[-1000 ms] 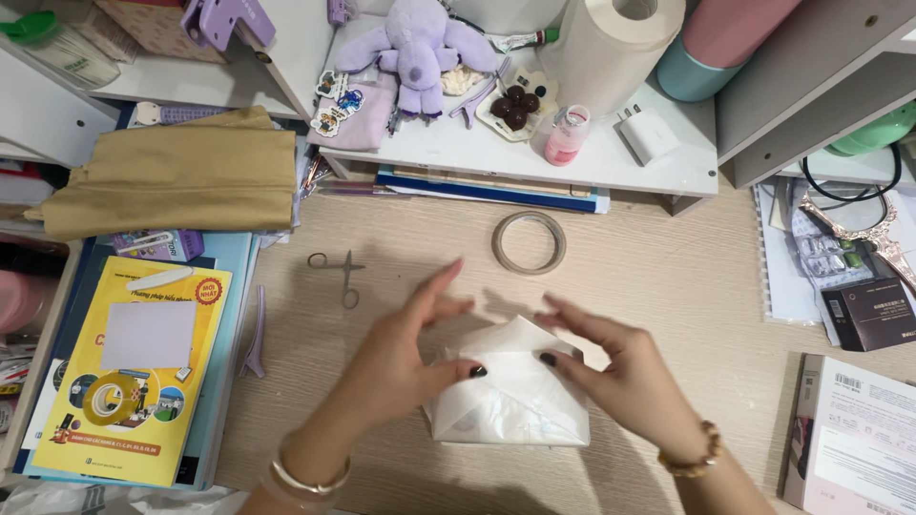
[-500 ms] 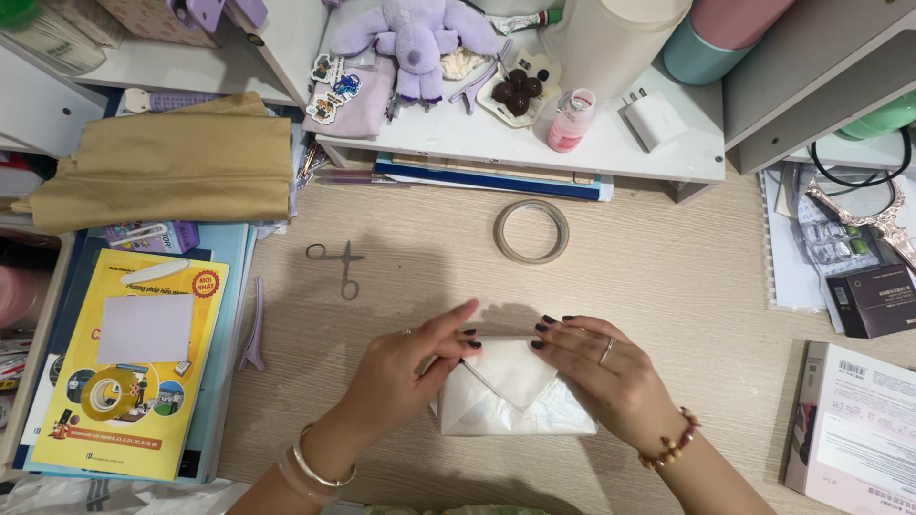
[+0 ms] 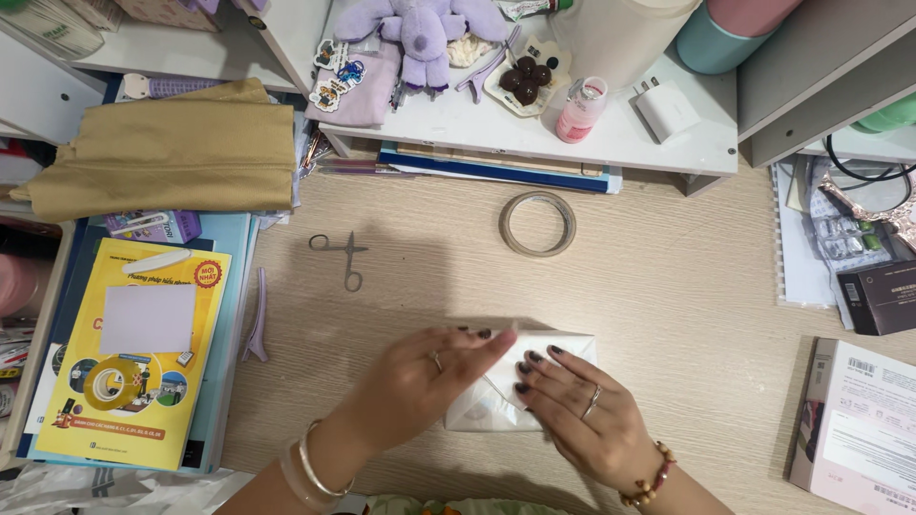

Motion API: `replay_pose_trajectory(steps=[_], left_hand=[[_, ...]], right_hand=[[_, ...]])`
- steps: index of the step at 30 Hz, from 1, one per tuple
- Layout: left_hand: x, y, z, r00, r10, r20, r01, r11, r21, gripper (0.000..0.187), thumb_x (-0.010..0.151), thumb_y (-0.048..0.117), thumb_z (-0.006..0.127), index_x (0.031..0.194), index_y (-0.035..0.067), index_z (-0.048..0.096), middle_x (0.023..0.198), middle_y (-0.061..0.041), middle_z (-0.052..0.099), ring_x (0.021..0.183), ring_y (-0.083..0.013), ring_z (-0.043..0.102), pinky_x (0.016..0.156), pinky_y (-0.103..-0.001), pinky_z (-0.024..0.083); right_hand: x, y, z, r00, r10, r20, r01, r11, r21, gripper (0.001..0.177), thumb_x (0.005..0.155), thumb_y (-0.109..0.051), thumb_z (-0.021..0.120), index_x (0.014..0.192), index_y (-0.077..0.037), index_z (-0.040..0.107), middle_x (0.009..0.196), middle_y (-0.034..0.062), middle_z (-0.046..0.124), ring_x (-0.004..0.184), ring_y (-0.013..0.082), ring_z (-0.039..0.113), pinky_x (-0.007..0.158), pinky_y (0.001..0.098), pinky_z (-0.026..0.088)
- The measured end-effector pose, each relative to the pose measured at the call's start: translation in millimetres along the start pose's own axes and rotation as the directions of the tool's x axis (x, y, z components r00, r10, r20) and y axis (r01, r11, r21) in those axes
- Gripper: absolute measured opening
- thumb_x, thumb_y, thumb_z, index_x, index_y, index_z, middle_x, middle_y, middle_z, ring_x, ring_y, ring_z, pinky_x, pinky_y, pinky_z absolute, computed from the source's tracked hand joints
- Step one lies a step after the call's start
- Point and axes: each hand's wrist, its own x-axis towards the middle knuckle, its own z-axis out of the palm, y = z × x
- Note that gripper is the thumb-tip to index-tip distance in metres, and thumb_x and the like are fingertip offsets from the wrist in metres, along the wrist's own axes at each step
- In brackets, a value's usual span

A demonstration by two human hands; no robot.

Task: The person cuts a strip of clear tape with scissors and applies it to seal a white paper-wrapped package. They fold the paper edges and press the tape to secure the package.

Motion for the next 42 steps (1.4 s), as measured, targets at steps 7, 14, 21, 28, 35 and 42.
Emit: replay_pose_trajectory(steps=[7,14,21,28,35,42], left_hand=[[9,-4,-3,0.986,-0.005,0.164,-0.007,0.997,0.074,0.047,0.105,0.006,0.064,0.151,0.007,0.055,0.091,-0.005,0.071,0.084,-0.0141,0.07,0.101,-0.039,0.057],[29,19,-28,0.921,-0.37,0.126,0.381,0.779,-0.498,0.011,0.091,0.009,0.067,0.1,0.003,0.07,0.088,-0.015,0.065,0.079,-0.0229,0.064,0.072,-0.033,0.058],[42,35,-14,0.496,-0.555,0.668,0.859,0.428,-0.281,0.009,0.092,0.01,0.067,0.095,0.005,0.074,0.071,-0.005,0.073,0.06,-0.0116,0.066,0.055,-0.028,0.05],[44,40,1,0.621,-0.476,0.623,0.691,0.707,-0.148,0.009,0.089,0.01,0.068,0.09,0.006,0.076,0.076,-0.013,0.074,0.071,-0.0268,0.073,0.069,-0.04,0.056],[47,43,9,0.759,-0.364,0.54,0.551,0.8,-0.236,0.017,0.089,0.004,0.066,0.103,0.0,0.058,0.082,-0.017,0.073,0.078,-0.0341,0.073,0.067,-0.044,0.057],[64,44,2,0.547,-0.451,0.706,0.7,0.708,-0.09,0.051,0.088,0.003,0.061,0.131,-0.002,0.036,0.076,-0.02,0.071,0.069,-0.0358,0.075,0.057,-0.044,0.059]], right_hand=[[-2,-1,-5,0.995,-0.004,0.095,-0.003,0.998,0.07,0.016,0.084,-0.014,0.077,0.098,-0.008,0.079,0.107,0.0083,0.079,0.11,0.022,0.074,0.105,0.0448,0.054],[-5,-5,-13,0.968,0.195,0.16,-0.218,0.966,0.139,0.005,0.086,-0.019,0.076,0.086,-0.02,0.081,0.099,-0.0025,0.081,0.114,0.015,0.072,0.119,0.0583,0.024],[-14,-1,-13,0.894,0.34,0.29,-0.418,0.866,0.274,0.008,0.085,-0.015,0.07,0.087,-0.02,0.076,0.093,-0.0059,0.084,0.123,0.0168,0.07,0.119,0.0528,0.006],[-21,1,-16,0.829,0.43,0.358,-0.548,0.752,0.366,0.025,0.086,-0.004,0.05,0.111,-0.008,0.052,0.11,0.0048,0.084,0.121,0.0171,0.068,0.121,0.0549,0.002],[-22,3,-12,0.844,0.427,0.324,-0.529,0.758,0.381,0.02,0.091,-0.005,0.049,0.11,-0.008,0.046,0.108,-0.0002,0.086,0.112,0.0119,0.07,0.123,0.0546,0.002],[-22,1,-10,0.85,0.419,0.319,-0.518,0.772,0.368,0.025,0.088,-0.002,0.052,0.112,-0.007,0.048,0.109,-0.0007,0.084,0.117,0.0148,0.067,0.121,0.0558,0.001]])
